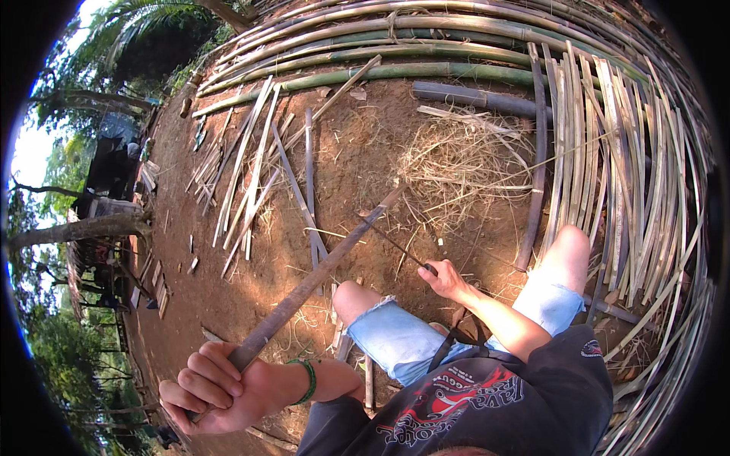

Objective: The person sits on the ground and uses a machete to split long bamboo poles into thin strips. They repeatedly strike the bamboo against a fixed point on the ground to drive the blade through the material, then separate the resulting strips and place them in a pile.

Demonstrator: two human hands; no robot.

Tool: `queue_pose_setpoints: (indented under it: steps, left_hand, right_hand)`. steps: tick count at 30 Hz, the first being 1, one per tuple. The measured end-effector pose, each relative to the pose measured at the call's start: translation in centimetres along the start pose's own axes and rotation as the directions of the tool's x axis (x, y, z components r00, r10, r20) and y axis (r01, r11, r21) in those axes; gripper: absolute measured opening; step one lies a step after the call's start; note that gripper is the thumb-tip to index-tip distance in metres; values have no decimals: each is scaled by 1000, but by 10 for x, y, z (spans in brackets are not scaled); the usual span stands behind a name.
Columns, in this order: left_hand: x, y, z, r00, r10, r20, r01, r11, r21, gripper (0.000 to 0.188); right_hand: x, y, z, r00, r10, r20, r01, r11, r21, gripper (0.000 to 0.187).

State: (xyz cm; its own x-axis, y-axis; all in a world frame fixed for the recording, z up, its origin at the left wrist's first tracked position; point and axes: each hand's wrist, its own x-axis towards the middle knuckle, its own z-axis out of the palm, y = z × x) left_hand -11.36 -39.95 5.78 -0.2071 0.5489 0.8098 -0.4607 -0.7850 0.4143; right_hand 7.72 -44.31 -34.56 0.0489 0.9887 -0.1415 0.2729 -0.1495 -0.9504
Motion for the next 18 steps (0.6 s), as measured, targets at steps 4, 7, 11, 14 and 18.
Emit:
queue_pose_setpoints:
  steps: [4,7,11,14,18]
  left_hand:
    - [2,-5,13,985,55,-162,-41,995,86,40]
    - [1,-7,19,955,131,-267,-74,975,211,40]
    - [11,-10,15,914,169,-369,-64,958,279,40]
    - [21,-18,20,912,151,-380,-37,956,292,40]
    - [22,-23,25,930,141,-338,-50,963,264,39]
  right_hand:
    - [28,10,10,948,241,-208,-219,968,123,60]
    - [21,-24,13,973,71,-220,-39,988,147,62]
    - [17,-37,16,988,-151,-33,154,980,125,64]
    - [45,23,23,956,-1,-293,53,984,168,66]
    - [72,92,11,896,378,-232,-373,925,69,62]
